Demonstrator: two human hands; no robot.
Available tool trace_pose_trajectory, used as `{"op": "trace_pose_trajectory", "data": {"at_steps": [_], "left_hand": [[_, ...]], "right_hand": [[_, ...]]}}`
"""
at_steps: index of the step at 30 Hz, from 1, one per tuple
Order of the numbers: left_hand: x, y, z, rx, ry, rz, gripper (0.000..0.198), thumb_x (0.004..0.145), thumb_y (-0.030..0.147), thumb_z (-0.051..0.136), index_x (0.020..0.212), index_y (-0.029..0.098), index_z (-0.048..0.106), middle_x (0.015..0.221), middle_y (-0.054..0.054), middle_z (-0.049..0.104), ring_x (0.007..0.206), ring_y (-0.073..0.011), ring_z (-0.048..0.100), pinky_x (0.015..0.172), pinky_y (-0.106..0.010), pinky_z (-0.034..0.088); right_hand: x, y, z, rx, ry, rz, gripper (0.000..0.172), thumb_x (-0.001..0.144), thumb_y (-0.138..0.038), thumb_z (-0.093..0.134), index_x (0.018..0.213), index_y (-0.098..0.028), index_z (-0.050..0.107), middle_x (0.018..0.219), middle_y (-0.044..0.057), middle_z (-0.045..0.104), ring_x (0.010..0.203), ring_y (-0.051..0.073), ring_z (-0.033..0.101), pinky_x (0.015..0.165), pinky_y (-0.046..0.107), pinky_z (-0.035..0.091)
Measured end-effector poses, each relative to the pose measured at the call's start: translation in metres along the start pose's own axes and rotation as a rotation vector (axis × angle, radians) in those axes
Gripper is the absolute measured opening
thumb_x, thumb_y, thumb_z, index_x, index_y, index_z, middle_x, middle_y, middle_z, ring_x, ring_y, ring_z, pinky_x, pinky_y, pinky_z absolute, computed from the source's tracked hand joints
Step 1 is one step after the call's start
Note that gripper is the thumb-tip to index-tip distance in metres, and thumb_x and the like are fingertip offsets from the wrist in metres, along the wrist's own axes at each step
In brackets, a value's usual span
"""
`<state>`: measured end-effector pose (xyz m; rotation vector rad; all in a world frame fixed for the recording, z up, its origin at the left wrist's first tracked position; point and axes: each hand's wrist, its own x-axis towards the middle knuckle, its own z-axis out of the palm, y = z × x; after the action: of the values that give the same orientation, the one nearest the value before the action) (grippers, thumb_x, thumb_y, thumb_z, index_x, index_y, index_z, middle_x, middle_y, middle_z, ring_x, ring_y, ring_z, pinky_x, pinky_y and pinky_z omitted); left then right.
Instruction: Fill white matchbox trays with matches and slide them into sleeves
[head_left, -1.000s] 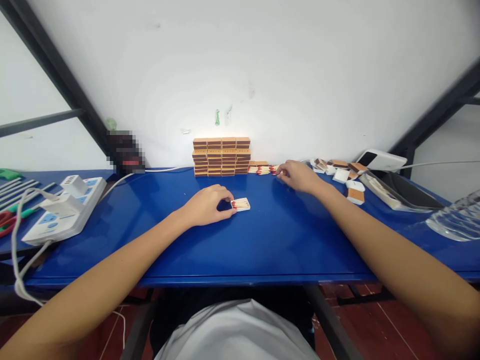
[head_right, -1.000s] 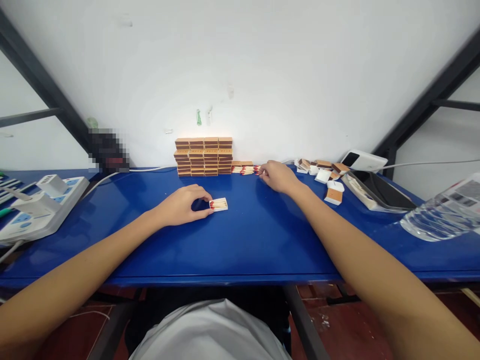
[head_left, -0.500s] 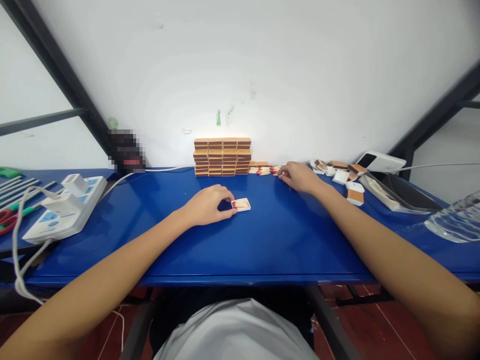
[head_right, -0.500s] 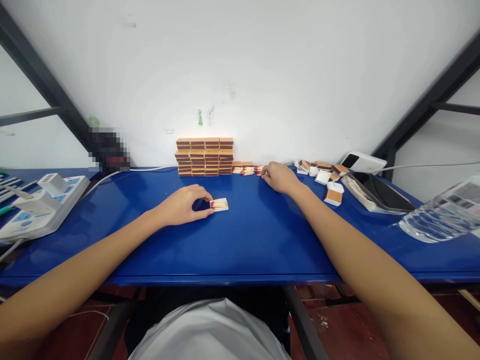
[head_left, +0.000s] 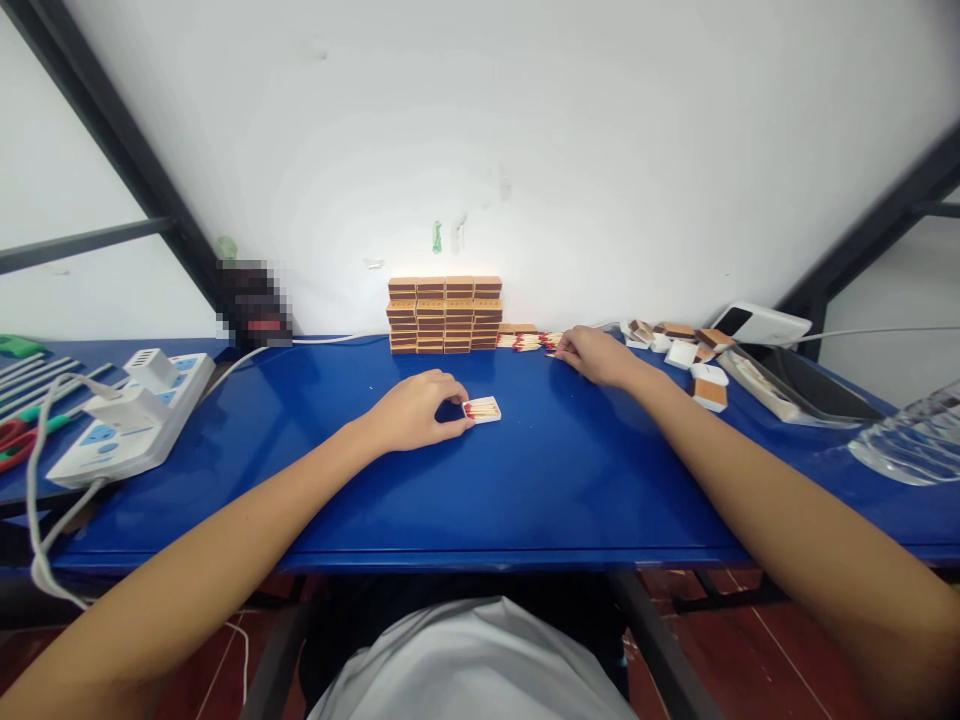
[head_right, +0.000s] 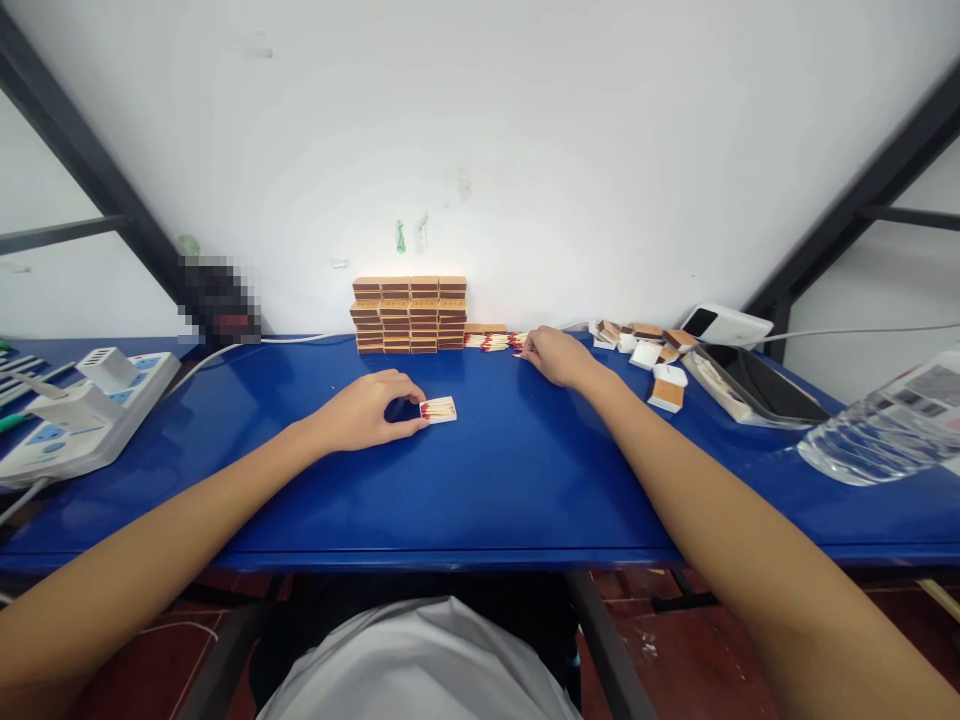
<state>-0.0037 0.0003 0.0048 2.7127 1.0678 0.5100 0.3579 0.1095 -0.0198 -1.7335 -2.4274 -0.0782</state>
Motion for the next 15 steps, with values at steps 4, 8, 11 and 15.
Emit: {"op": "trace_pose_trajectory", "data": {"at_steps": [4,8,11,15], "left_hand": [[0.0,0.001,-0.001,0.001,-0.006,0.001,0.024,0.099,0.041,0.07,0.109,0.021,0.076,0.108,-0.008,0.077,0.102,-0.0276,0.07,0.085,-0.04,0.053],[0.0,0.001,0.0,-0.006,0.009,0.014,0.023,0.099,0.042,0.07,0.107,0.021,0.077,0.106,-0.009,0.077,0.102,-0.0275,0.07,0.085,-0.041,0.054],[0.0,0.0,0.001,-0.003,0.018,0.02,0.021,0.099,0.04,0.071,0.107,0.021,0.076,0.105,-0.008,0.077,0.101,-0.0268,0.069,0.086,-0.04,0.053],[0.001,-0.001,0.002,0.01,0.02,0.016,0.019,0.098,0.038,0.071,0.107,0.022,0.076,0.103,-0.007,0.076,0.1,-0.0269,0.069,0.086,-0.04,0.053]], "right_hand": [[-0.002,-0.003,-0.003,0.015,0.003,-0.019,0.017,0.105,-0.023,0.057,0.102,-0.014,0.071,0.111,0.019,0.075,0.092,0.026,0.068,0.081,0.033,0.046],[-0.01,-0.02,-0.011,0.136,0.05,-0.116,0.018,0.105,-0.023,0.053,0.101,-0.016,0.069,0.108,0.017,0.073,0.088,0.025,0.066,0.08,0.033,0.046],[-0.02,-0.049,-0.017,0.247,0.093,-0.248,0.017,0.105,-0.028,0.054,0.1,-0.018,0.067,0.105,0.014,0.072,0.089,0.024,0.065,0.081,0.034,0.047],[-0.038,-0.096,-0.023,0.323,0.072,-0.368,0.017,0.107,-0.031,0.053,0.1,-0.02,0.065,0.105,0.011,0.069,0.087,0.024,0.063,0.079,0.035,0.047]]}}
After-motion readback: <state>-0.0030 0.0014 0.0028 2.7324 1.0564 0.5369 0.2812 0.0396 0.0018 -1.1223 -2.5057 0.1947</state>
